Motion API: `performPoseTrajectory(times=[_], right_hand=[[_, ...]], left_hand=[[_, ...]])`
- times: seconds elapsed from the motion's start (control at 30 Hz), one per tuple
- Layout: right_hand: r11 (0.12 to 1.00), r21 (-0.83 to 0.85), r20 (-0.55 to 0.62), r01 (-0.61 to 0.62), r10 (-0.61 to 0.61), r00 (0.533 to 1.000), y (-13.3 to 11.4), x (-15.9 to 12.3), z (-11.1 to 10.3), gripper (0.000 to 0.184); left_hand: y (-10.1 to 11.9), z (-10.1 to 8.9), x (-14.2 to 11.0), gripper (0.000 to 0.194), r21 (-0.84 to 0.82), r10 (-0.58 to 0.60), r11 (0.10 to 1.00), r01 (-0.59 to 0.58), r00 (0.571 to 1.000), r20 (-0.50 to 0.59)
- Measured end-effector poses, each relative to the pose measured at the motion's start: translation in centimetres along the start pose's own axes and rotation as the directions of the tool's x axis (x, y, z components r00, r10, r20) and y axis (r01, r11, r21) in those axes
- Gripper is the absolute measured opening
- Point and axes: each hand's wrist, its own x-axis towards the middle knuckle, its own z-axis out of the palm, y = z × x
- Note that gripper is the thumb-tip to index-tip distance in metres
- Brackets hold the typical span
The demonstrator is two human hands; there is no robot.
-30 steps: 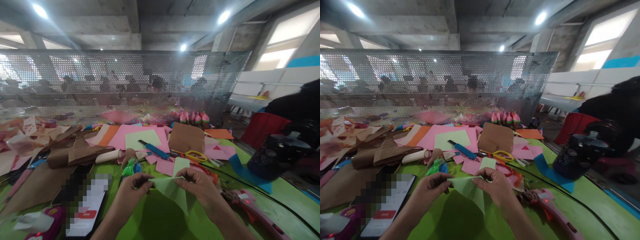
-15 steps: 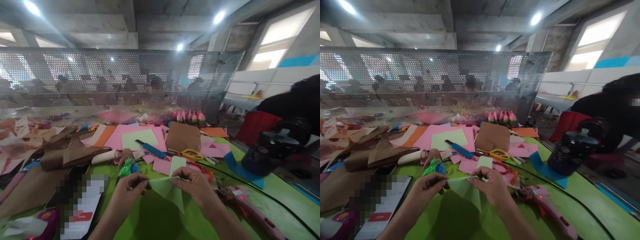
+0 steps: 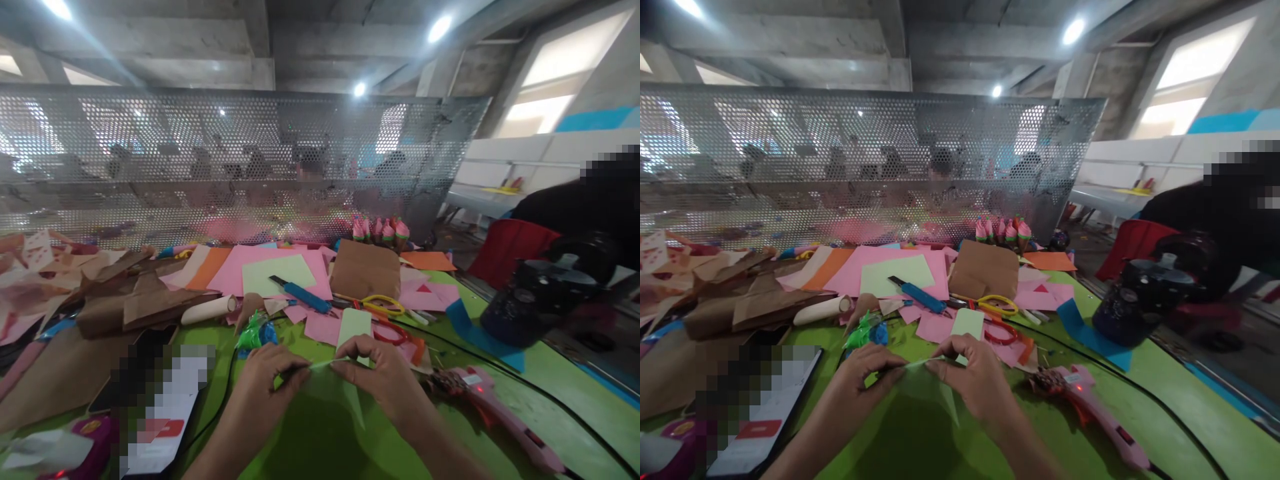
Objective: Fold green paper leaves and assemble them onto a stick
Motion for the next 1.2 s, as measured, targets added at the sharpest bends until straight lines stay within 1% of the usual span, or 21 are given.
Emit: performPoseTrajectory(times=[0.13,0.23,0.33,0.47,0.63,0.8,1.0,1.1,1.2], right_hand=[[1.0,-0.022,-0.001,0.01,-0.01,1.0,-0.4,-0.2,0.1,0.016],[0.997,-0.052,0.012,0.059,-0.058,0.998,-0.7,-0.3,0.1,0.014],[0.989,-0.098,0.01,0.107,-0.106,0.994,-0.8,-0.4,0.2,0.013],[0.987,-0.104,0.011,0.121,-0.121,0.993,-0.9,-0.6,0.2,0.009],[0.984,-0.109,0.02,0.139,-0.138,0.99,-1.2,-0.6,0.5,0.01],[0.975,-0.133,0.034,0.178,-0.175,0.984,-1.3,-0.8,1.2,0.007],[0.972,-0.161,0.022,0.172,-0.17,0.985,-1.1,-0.7,1.4,0.007],[0.977,-0.158,-0.006,0.145,-0.148,0.989,-1.0,-0.5,0.8,0.008],[0.985,-0.146,-0.025,0.089,-0.094,0.995,-0.8,-0.3,0.1,0.011]], left_hand=[[-0.2,0.1,0.0,0.012,0.036,0.01,0.999,-0.009,1.0,-0.019],[-0.1,0.1,0.1,0.012,0.064,0.021,0.998,-0.02,0.999,-0.025],[0.1,0.0,0.1,0.011,0.107,0.032,0.994,-0.031,0.999,-0.007],[0.5,-0.1,0.1,0.01,0.132,0.023,0.991,-0.026,0.999,0.03],[0.7,0.0,0.1,0.01,0.09,0.009,0.996,-0.014,0.998,0.055],[0.9,0.3,-0.1,0.01,0.018,0.01,1.0,-0.01,0.999,0.034],[0.7,0.1,0.0,0.01,0.075,0.012,0.997,-0.016,0.998,0.056],[0.2,-0.4,0.2,0.013,0.098,-0.015,0.995,0.012,0.999,0.036],[-0.3,-1.1,0.3,0.016,0.078,-0.033,0.996,0.032,0.999,0.018]])
